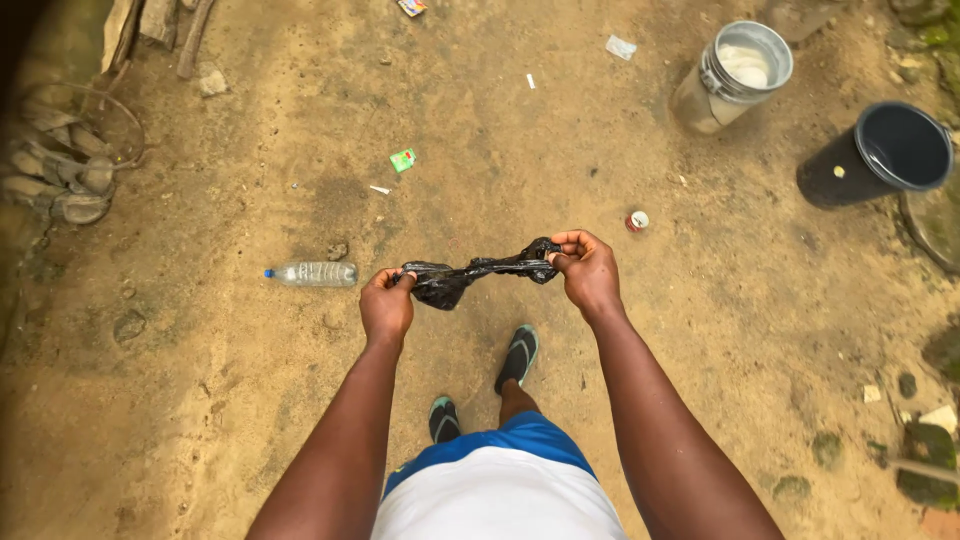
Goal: Walk around an outdoor yard inspecting and handling various items of trash and plastic bags.
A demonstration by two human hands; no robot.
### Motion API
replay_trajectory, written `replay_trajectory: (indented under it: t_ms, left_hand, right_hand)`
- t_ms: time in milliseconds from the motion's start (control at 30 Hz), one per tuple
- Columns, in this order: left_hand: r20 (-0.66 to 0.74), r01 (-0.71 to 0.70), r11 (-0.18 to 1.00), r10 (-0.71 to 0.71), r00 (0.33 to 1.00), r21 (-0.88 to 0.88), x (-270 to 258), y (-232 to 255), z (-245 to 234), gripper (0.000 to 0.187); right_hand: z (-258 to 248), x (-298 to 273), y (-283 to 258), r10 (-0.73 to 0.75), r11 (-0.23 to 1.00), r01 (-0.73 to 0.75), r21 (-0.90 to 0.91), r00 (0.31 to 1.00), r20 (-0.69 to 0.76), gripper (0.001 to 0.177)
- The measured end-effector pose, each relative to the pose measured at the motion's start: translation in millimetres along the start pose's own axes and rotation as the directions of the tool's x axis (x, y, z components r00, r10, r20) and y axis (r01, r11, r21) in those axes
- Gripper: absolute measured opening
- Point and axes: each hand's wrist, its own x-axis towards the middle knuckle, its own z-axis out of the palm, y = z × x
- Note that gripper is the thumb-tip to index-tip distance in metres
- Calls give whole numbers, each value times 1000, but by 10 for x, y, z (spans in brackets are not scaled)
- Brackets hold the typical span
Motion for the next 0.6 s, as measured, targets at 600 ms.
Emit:
replay_trajectory:
  t_ms: [600]
  left_hand:
    - [144,-55,974,24,989,219,458,1264,1607,30]
  right_hand:
    - [-1114,1862,-416,114,991,-115,71,993,20,24]
